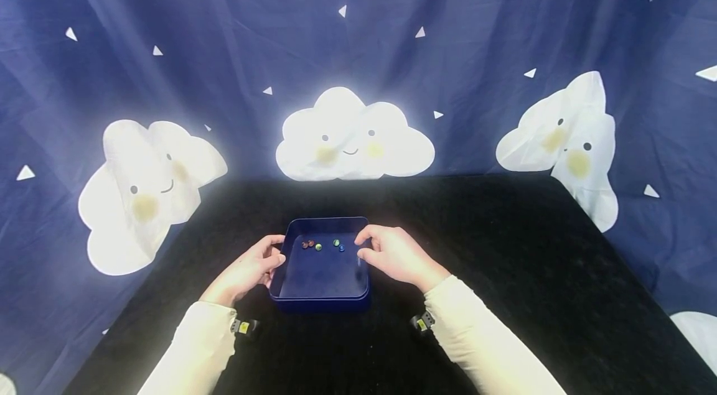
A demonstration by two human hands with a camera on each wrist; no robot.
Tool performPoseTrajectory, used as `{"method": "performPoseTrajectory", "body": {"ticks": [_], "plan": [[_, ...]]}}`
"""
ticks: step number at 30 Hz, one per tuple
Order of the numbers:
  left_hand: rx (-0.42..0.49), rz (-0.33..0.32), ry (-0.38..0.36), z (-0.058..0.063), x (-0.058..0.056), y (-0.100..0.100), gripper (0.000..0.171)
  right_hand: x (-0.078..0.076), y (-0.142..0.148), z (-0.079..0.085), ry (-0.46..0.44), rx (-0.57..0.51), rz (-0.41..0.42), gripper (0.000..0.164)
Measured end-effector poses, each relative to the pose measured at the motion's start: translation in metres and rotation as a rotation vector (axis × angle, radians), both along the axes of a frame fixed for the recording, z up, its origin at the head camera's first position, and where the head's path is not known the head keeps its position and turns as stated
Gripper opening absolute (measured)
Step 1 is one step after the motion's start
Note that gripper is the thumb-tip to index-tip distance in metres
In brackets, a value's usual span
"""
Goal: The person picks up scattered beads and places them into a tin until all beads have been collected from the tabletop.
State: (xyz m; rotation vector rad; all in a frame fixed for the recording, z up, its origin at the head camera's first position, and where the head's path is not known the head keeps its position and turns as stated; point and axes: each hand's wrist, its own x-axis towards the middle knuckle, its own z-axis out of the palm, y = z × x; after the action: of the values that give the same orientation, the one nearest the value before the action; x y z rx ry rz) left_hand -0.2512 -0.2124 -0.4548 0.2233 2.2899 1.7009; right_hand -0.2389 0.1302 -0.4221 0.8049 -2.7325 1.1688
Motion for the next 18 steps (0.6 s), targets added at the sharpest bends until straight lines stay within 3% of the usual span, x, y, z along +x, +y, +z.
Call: {"method": "performPoseTrajectory", "body": {"ticks": [7,18], "plan": [[0.014,-0.014,0.005,-0.001,0.000,-0.001,0.049,0.000,0.015,0.000,-0.007,0.010,-0.066,0.016],[0.002,-0.005,0.013,0.000,0.001,-0.002,0.049,-0.010,0.070,-0.018,-0.073,0.048,-0.142,0.018]]}}
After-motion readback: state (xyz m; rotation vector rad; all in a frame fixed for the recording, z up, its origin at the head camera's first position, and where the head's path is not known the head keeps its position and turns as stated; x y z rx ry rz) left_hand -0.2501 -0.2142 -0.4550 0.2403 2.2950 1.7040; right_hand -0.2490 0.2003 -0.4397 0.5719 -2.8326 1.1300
